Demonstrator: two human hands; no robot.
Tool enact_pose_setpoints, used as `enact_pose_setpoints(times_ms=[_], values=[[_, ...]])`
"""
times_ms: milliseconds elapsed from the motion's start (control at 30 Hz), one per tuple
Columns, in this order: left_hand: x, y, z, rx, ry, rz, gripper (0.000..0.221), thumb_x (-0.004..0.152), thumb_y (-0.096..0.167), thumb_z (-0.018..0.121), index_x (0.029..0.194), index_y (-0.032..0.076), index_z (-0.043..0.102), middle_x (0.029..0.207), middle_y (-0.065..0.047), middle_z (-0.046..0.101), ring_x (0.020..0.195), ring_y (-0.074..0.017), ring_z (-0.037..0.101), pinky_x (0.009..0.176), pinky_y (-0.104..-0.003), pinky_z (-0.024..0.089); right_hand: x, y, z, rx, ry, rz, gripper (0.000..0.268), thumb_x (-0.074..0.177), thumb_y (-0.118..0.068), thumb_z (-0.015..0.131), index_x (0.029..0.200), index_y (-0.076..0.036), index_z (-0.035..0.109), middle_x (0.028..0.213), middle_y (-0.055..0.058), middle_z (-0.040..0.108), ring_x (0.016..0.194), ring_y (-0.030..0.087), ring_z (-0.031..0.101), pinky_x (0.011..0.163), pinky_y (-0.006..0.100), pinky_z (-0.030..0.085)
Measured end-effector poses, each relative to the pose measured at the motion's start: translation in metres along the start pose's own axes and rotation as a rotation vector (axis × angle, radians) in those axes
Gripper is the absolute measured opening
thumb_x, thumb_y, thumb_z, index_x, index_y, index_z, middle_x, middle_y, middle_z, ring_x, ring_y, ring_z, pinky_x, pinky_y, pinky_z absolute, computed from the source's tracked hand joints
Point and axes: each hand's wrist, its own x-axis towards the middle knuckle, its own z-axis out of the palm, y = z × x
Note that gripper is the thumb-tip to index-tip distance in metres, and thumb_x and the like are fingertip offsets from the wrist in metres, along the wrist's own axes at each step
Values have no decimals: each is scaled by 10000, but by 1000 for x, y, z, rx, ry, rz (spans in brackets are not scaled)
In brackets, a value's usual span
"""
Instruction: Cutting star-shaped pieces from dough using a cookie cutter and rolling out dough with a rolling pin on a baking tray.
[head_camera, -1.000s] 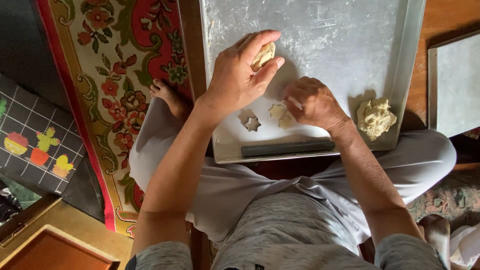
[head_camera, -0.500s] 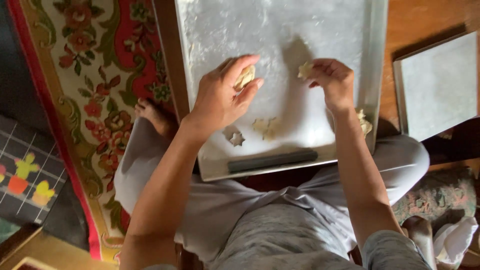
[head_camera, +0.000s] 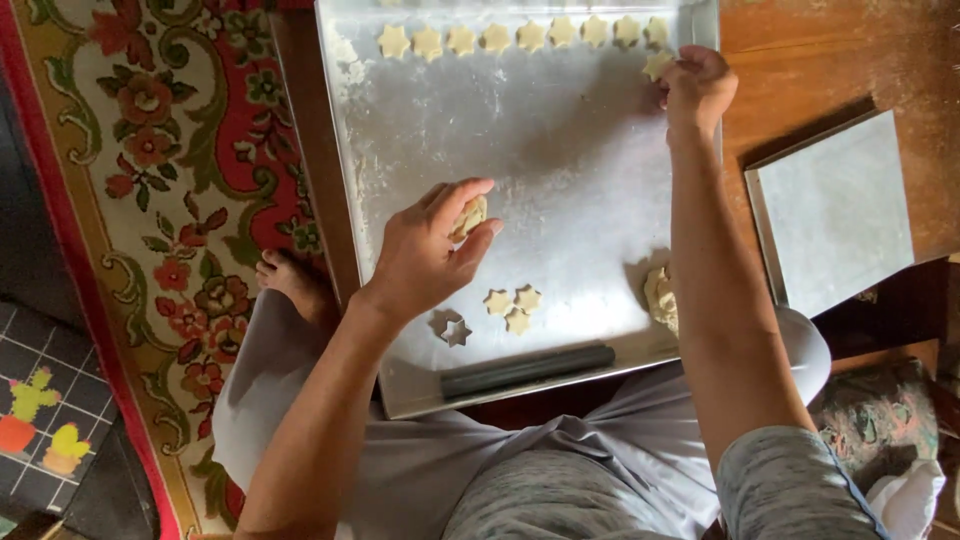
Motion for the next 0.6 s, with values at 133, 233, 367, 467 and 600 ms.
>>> enact_pose_setpoints(times_ms=[133,233,367,467,600], values=[[1,-3,4,21,8,1,387,1035,313,591,1350,89,594,1160,-94,723,962,-233,750,721,-352,581,22,20,-3,-315,74,-161,291,680,-37,671,901,-115,843,678,-5,791,480,99,671,337,289,501],[1,-4,6,33,7,11,398,1040,321,574,1358,83,591,1182,-92,721,960,-230,738,730,-359,575,22,20,-6,-438,43,-242,273,675,-70,682,868,-141,861,691,-24,802,515,91,702,393,269,566],[1,-3,7,31,10,36,405,1045,312,573,1362,60,589,1179,-108,723,955,-233,734,721,-354,574,1,-4,-6,-420,-21,-19,122,756,-133,800,874,-141,831,606,-12,709,461,71,621,361,275,464],[-2,-4,8,50,-11,19,408,1042,323,563,1360,69,590,1183,-107,723,965,-241,733,721,-370,572,17,22,-15,-563,15,-301,190,751,-177,819,936,-156,855,810,-24,832,680,115,764,574,296,642],[-2,-8,8,70,-21,14,416,1051,337,536,1363,65,579,1169,-113,721,972,-248,731,707,-376,577,21,36,-25,-602,97,-610,252,730,-107,684,895,-211,844,763,-67,796,675,112,749,550,288,592]])
